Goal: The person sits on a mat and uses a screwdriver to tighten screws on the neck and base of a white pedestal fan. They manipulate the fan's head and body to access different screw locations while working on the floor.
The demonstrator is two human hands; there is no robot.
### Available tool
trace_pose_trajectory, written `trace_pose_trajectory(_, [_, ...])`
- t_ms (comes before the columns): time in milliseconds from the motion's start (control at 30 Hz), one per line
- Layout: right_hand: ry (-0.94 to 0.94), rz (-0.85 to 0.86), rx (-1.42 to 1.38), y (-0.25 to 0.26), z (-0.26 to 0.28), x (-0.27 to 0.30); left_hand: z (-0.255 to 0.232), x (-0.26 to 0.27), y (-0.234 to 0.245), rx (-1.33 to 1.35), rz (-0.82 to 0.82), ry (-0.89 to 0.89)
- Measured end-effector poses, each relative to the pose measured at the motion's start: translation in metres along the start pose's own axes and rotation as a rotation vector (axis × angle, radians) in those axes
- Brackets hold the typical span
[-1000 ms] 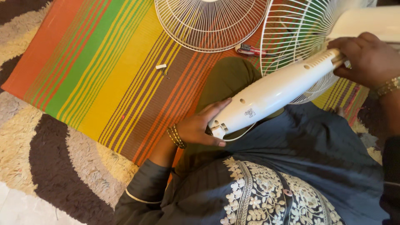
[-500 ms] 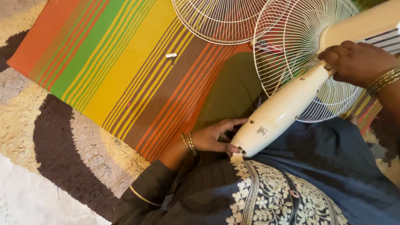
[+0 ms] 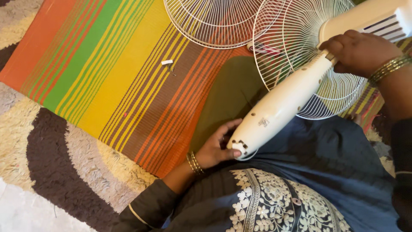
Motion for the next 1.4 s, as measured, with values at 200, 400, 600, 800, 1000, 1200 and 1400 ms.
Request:
trace_pose_trajectory(200, [-0.177,0.139,-0.069,-0.028,-0.032,-0.008,0.003,-0.051,0.012,-0.047,-0.197,-0.100])
trace_pose_trajectory(400, [-0.188,0.319,-0.193,-0.075,-0.040,0.019,0.024,-0.086,-0.014,-0.072,-0.224,0.059])
trace_pose_trajectory(600, [-0.155,0.315,-0.211,-0.076,-0.045,0.023,0.050,-0.091,-0.017,-0.236,-0.164,-0.022])
trace_pose_trajectory(800, [-0.106,0.299,-0.150,-0.076,-0.041,0.019,0.014,-0.088,-0.011,-0.066,0.014,0.338])
trace_pose_trajectory(1000, [-0.101,-0.107,-0.164,-0.083,-0.035,0.048,-0.024,-0.106,-0.008,-0.359,0.225,0.330])
trace_pose_trajectory(1200, [-0.395,-0.440,-0.282,-0.087,0.005,0.109,-0.040,-0.169,0.014,-0.595,0.079,0.154])
trace_pose_trajectory(1400, [-0.721,-0.487,-0.753,-0.105,0.101,0.172,0.025,-0.333,0.040,-0.782,-0.223,-0.190])
Point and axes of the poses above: each hand's wrist, its own x-axis away from the middle knuckle, its own y-axis out of the back of the hand, z = x × y, the point moved 1 cm from there along -x, towards the middle knuckle, and after that the axes turned 1 degree about -z, right-handed, at the moved point
